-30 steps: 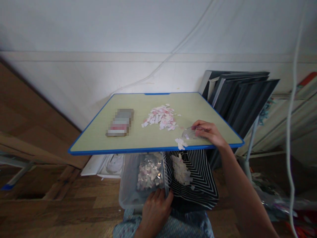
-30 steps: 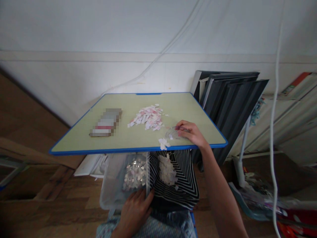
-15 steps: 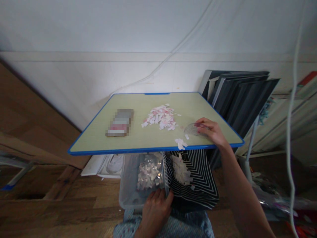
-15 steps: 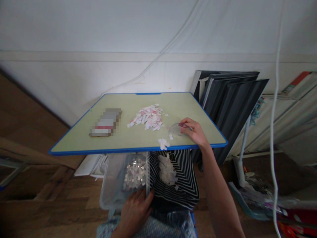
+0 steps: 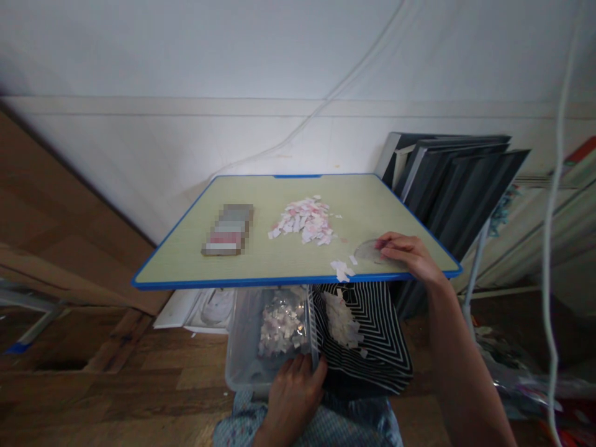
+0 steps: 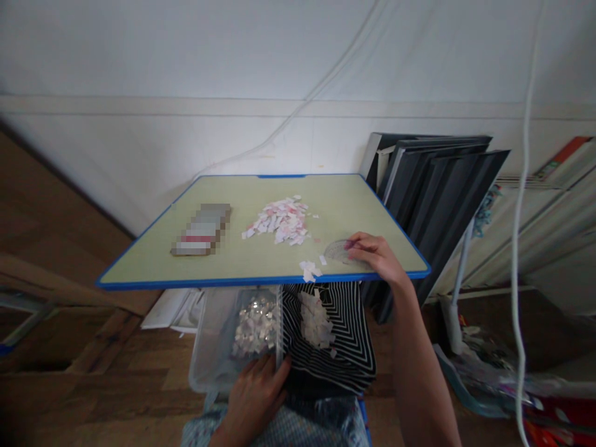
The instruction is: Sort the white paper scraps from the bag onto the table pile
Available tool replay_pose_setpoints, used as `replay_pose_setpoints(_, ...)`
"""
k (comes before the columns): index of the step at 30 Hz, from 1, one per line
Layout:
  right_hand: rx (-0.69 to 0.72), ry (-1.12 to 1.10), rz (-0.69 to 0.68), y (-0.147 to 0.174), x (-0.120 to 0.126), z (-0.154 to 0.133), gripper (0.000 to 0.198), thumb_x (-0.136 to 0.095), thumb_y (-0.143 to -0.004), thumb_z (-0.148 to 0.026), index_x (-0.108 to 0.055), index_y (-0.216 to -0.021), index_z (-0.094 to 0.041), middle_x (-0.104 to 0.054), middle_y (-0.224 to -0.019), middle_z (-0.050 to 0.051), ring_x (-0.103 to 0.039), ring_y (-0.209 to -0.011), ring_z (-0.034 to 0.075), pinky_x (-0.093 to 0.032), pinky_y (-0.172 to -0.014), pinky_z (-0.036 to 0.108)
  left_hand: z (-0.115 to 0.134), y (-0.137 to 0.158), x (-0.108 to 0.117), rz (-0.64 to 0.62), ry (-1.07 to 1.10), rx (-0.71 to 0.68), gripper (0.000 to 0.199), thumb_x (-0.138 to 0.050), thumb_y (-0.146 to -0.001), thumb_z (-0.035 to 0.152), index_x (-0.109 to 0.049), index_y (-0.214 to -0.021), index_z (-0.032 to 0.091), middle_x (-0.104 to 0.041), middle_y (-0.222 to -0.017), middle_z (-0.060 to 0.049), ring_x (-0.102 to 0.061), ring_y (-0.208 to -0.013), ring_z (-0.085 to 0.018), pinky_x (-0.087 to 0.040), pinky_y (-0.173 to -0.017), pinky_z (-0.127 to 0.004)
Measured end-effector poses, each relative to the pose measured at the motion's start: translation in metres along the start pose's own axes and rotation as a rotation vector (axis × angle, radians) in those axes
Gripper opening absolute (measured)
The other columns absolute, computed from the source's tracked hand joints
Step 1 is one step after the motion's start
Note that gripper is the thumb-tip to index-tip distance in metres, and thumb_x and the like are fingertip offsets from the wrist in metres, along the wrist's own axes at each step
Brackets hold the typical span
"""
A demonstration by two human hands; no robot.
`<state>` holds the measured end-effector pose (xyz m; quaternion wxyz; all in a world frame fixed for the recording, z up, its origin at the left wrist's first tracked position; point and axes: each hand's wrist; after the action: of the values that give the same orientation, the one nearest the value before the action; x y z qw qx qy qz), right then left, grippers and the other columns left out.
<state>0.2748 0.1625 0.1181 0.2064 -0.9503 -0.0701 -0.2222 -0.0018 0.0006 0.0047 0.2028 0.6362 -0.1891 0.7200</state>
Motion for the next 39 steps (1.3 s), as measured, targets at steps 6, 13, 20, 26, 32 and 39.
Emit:
replay_pose_setpoints(6,0.041,0.079,-0.187,0.004,-0.001,-0.011,0.022,-0.059,-0.073,-0.037,-0.068,-0.064,-0.018,-0.061,-0.081,0.006,-0.057,-0.075,0.016,-0.044,-0.065,0.028,-0.001,-0.001,-0.002,-0.020,-0.001,-0.006,0.045,-0.060,-0.071,0.013,-0.048,-0.114,0.021,-0.058,-0.090,-0.006,-0.054,-0.081,-0.022,-0.046,-0.069,-0.033)
replay_pose_setpoints(13,0.138,0.157,-0.241,-0.002,-0.010,-0.012,0.021,-0.055,-0.077,-0.035,-0.067,-0.070,-0.019,-0.061,-0.084,0.005,-0.057,-0.076,0.014,-0.045,-0.069,0.028,0.000,-0.001,0.002,-0.035,0.009,0.003,0.045,-0.057,-0.072,0.011,-0.047,-0.114,0.023,-0.057,-0.090,-0.005,-0.054,-0.083,-0.021,-0.045,-0.070,-0.032)
replay_pose_setpoints(20,0.161,0.144,-0.247,-0.002,-0.009,-0.012,0.020,-0.053,-0.079,-0.034,-0.065,-0.072,-0.020,-0.059,-0.087,0.005,-0.057,-0.080,0.014,-0.045,-0.071,0.028,0.000,0.000,0.001,-0.007,-0.016,0.006,0.045,-0.059,-0.071,0.012,-0.048,-0.113,0.022,-0.057,-0.088,-0.005,-0.054,-0.080,-0.021,-0.045,-0.069,-0.032)
replay_pose_setpoints(26,0.171,0.162,-0.290,-0.006,-0.020,-0.018,0.020,-0.050,-0.081,-0.033,-0.063,-0.078,-0.018,-0.059,-0.087,0.005,-0.056,-0.080,0.014,-0.044,-0.071,0.027,-0.001,0.000,-0.002,0.014,-0.024,-0.013,0.047,-0.061,-0.070,0.013,-0.047,-0.115,0.022,-0.058,-0.089,-0.005,-0.054,-0.080,-0.021,-0.045,-0.068,-0.032)
replay_pose_setpoints(32,0.192,0.175,-0.269,-0.012,-0.039,-0.023,0.018,-0.047,-0.083,-0.030,-0.059,-0.080,-0.017,-0.056,-0.082,0.004,-0.053,-0.076,0.013,-0.042,-0.067,0.027,-0.001,-0.001,-0.001,-0.023,-0.017,-0.004,0.047,-0.062,-0.070,0.014,-0.048,-0.114,0.022,-0.058,-0.091,-0.006,-0.054,-0.083,-0.022,-0.045,-0.070,-0.033)
replay_pose_setpoints(39,0.217,0.099,-0.355,-0.009,-0.034,-0.025,0.015,-0.049,-0.082,-0.026,-0.060,-0.077,-0.017,-0.056,-0.084,0.004,-0.053,-0.076,0.011,-0.042,-0.066,0.025,-0.001,-0.001,0.001,-0.030,-0.006,-0.001,0.045,-0.060,-0.072,0.014,-0.048,-0.115,0.021,-0.058,-0.093,-0.007,-0.054,-0.083,-0.023,-0.046,-0.070,-0.034)
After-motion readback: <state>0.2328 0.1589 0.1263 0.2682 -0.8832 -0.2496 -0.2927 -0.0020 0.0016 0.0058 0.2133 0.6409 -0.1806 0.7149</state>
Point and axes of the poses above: each hand's wrist, its own y-axis away from the middle knuckle, its own x-axis out of the back of the hand, z = x × y
